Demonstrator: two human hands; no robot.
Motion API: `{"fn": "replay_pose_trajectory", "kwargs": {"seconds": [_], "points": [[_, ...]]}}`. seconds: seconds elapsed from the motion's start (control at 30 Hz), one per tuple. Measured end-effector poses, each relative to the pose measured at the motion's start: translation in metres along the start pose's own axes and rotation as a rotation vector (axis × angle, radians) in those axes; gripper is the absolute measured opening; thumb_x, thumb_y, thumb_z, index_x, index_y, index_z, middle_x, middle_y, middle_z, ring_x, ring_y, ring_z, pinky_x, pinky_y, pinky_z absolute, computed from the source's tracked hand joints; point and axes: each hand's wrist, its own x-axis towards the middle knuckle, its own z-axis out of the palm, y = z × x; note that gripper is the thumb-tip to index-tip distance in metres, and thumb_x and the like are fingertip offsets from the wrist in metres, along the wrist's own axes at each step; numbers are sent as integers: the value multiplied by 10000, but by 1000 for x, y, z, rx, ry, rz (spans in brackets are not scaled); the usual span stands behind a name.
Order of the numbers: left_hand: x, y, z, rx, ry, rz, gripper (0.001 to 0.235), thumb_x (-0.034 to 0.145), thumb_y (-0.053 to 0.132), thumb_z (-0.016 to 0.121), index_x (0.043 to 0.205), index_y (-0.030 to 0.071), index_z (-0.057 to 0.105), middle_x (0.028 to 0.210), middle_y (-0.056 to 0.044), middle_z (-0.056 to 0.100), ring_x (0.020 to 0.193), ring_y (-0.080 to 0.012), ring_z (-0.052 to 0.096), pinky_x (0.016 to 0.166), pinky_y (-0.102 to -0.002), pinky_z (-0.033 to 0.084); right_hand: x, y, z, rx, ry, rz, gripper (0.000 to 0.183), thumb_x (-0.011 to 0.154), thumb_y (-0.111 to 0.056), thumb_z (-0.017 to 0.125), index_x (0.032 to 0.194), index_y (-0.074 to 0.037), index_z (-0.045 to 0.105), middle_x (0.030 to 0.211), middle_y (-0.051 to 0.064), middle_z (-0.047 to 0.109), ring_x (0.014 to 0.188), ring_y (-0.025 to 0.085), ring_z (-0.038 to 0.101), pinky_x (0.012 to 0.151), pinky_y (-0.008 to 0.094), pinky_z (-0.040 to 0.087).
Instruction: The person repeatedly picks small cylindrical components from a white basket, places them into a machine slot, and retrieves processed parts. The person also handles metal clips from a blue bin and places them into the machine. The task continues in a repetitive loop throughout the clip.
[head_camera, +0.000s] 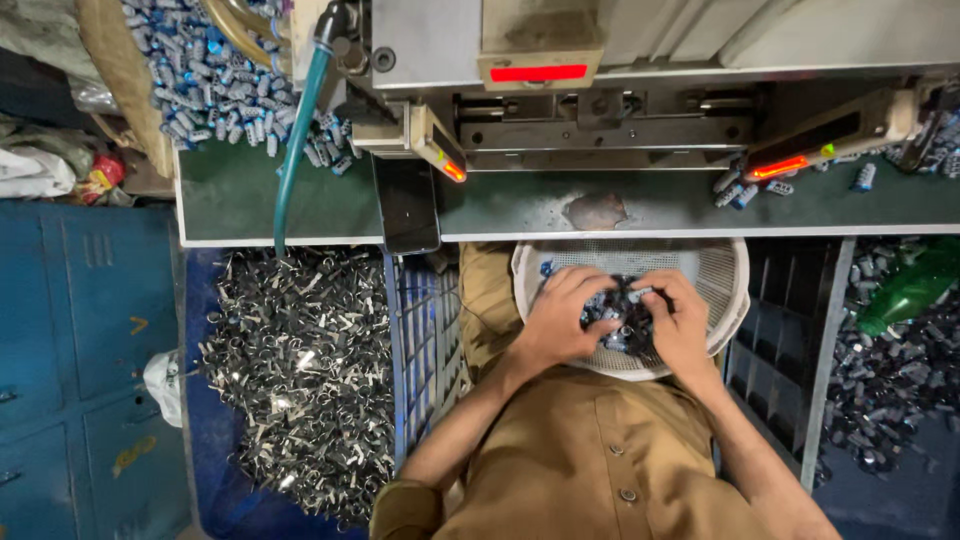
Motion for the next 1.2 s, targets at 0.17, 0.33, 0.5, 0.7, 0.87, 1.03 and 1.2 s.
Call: {"fn": "replay_pose_trajectory", "kwargs": {"seconds": [0.17, 0.33, 0.5, 0.7, 0.87, 1.03, 1.2], "points": [[21, 21, -8, -322, 124, -229, 237, 871, 150, 764, 1064, 36, 687, 988, -123, 722, 908, -295, 727, 849, -366, 571, 13, -17, 20, 336, 141, 84, 206, 978, 146, 532, 1081, 18, 656, 1145, 88, 687, 1070, 159, 668, 962, 266, 514], [27, 39, -26, -121, 328, 67, 148, 900, 51, 717, 1032, 13, 664, 930, -155, 688, 867, -347, 695, 799, -380, 562, 16, -30, 32, 517, 173, 91, 171, 1016, 88, 586, 1157, -8, 587, 1096, 120, 724, 1022, 151, 697, 933, 256, 553], [43, 47, -42, -21, 336, 174, 135, 878, -10, 687, 1009, 19, 667, 922, -143, 697, 856, -344, 698, 797, -397, 568, 20, -40, 36, 549, 180, 53, 160, 1018, 82, 621, 1144, 7, 557, 1119, 165, 720, 1041, 169, 708, 925, 268, 565], [47, 48, -46, -134, 283, 11, 116, 863, 28, 730, 968, 32, 679, 816, -97, 691, 705, -245, 687, 675, -329, 535, 27, -47, 33, 506, 211, 57, 131, 1038, 36, 634, 1138, 8, 555, 1129, 194, 738, 1000, 158, 704, 872, 247, 559], [45, 41, -46, -203, 235, -130, 79, 870, 23, 735, 928, 26, 682, 720, -43, 652, 614, -125, 616, 609, -261, 482, 22, -38, 43, 567, 157, -9, 135, 1039, 36, 639, 1113, -2, 533, 1154, 212, 732, 1012, 162, 699, 887, 253, 564], [41, 46, -58, -329, 187, -202, 84, 883, 9, 766, 943, 16, 707, 657, 9, 626, 571, -22, 542, 537, -228, 439, 32, -19, 52, 857, 125, 137, 260, 923, 143, 650, 1075, -27, 525, 1077, 195, 690, 999, 217, 699, 899, 334, 592], [30, 32, -99, -806, 4, -212, 62, 894, 45, 653, 871, -11, 661, 753, -66, 666, 617, -111, 623, 543, -281, 485, 44, -12, 47, 1732, -46, 502, 343, 869, 276, 551, 1032, -22, 501, 1036, 167, 632, 910, 249, 651, 826, 341, 542]]}}
